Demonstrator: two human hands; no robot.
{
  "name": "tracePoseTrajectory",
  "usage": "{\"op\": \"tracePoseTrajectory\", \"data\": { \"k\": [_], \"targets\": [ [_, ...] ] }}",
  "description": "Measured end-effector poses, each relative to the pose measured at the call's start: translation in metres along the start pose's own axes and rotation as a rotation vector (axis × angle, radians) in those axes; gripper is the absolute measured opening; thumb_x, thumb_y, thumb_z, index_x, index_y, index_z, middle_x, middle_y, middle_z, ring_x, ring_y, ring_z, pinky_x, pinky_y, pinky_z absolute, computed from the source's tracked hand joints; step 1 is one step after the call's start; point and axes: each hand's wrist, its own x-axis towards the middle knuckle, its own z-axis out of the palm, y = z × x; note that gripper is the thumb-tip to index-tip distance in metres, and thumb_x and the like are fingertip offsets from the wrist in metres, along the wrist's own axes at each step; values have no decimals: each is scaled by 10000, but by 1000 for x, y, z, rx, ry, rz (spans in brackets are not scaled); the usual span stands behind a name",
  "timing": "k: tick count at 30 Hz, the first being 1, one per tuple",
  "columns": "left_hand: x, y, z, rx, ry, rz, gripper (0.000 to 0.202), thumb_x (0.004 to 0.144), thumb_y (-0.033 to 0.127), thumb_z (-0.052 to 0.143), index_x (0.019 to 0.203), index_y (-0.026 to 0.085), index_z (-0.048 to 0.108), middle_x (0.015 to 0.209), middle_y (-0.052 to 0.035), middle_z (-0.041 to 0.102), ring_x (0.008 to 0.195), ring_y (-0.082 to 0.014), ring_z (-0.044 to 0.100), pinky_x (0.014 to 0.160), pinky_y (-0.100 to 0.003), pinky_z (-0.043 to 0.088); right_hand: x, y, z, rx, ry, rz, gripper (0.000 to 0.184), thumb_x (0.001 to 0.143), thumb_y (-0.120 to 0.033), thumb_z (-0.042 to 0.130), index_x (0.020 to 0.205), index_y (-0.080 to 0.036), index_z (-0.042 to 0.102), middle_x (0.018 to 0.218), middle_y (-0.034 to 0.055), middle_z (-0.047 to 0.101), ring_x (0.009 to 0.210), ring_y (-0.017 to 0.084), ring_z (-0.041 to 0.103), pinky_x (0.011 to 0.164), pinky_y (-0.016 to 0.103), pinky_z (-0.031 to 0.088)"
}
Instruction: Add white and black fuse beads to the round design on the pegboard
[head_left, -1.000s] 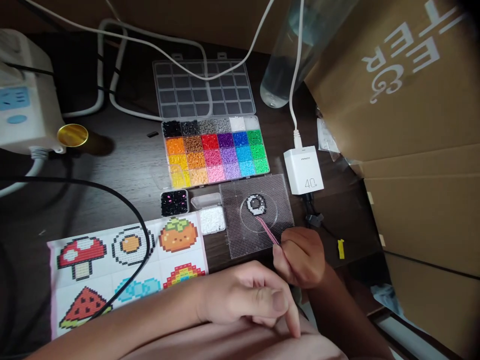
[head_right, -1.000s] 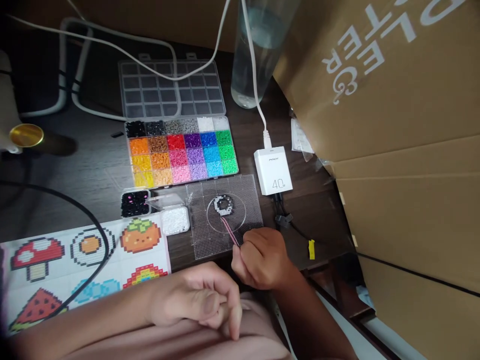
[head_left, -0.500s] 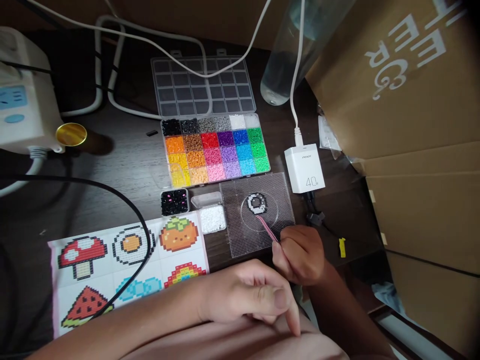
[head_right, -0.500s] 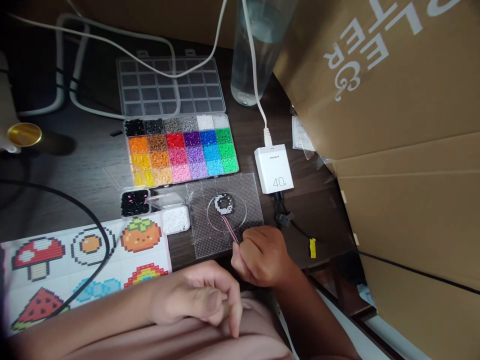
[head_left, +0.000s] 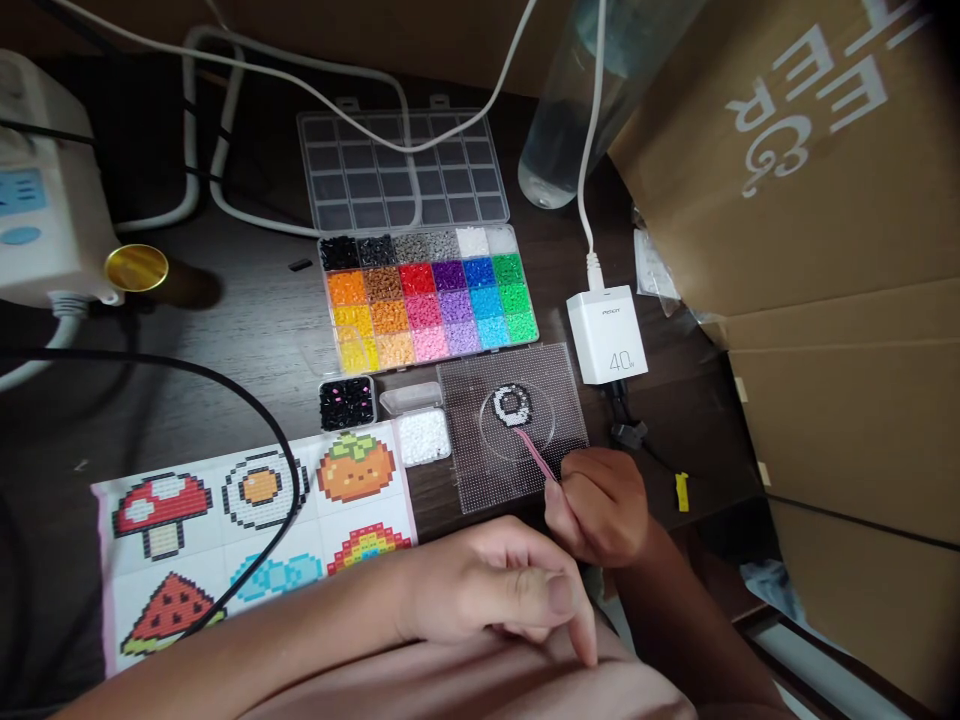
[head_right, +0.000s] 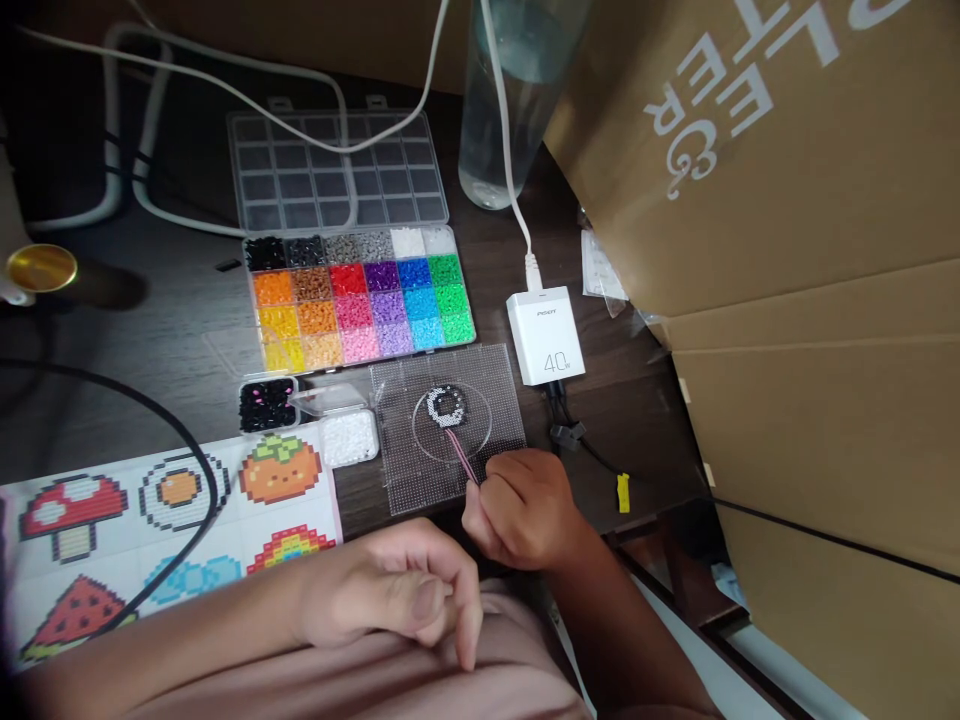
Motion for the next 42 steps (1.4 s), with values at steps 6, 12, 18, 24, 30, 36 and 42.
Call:
{"op": "tracePoseTrajectory", "data": {
  "k": [6,12,18,24,30,36,42],
  "targets": [
    [-1,1,0,-8,-4,-3,573,884,628,542,897,82,714,571,39,388,531,-78,311,525,-262,201,-1,1,1,0,3,11,370,787,-19,556,614,-215,293,575,-44,295,551,122,207,544,326,145],
    [0,3,0,-8,-8,-12,576,877,635,550,885,83,714,560,45,383,514,-72,294,509,-263,185,-1,0,-1,-4,5,16,374,794,-21,545,613,-217,283,567,-44,301,541,119,214,540,321,151],
    [0,3,0,-6,-5,-2,566,884,624,548,882,82,712,565,42,394,512,-68,304,505,-258,194,2,0,-1,-21,31,9,370,778,-10,543,608,-219,289,558,-42,313,532,120,236,533,318,172],
    [1,5,0,-6,-14,-3,572,886,623,548,870,72,705,573,39,398,513,-62,306,506,-255,197,0,0,-1,-23,36,7,381,765,-3,549,609,-218,277,558,-45,306,530,113,234,532,317,168],
    [0,3,1,-9,-2,-15,578,882,626,551,874,69,706,554,47,361,508,-66,285,506,-263,178,-1,1,1,-29,56,3,372,773,-8,548,606,-217,289,560,-44,313,534,114,244,529,320,185],
    [0,2,1,6,-3,-7,575,887,622,544,875,70,705,557,48,365,507,-67,283,510,-264,181,1,0,0,-29,67,-5,373,761,-7,552,609,-219,285,558,-44,317,525,116,245,522,322,185],
    [0,3,1,8,10,-25,592,871,645,544,867,75,702,534,55,337,496,-72,263,503,-272,166,3,-1,0,-29,79,0,380,767,3,542,609,-222,279,555,-45,312,525,115,248,525,323,186]
  ]
}}
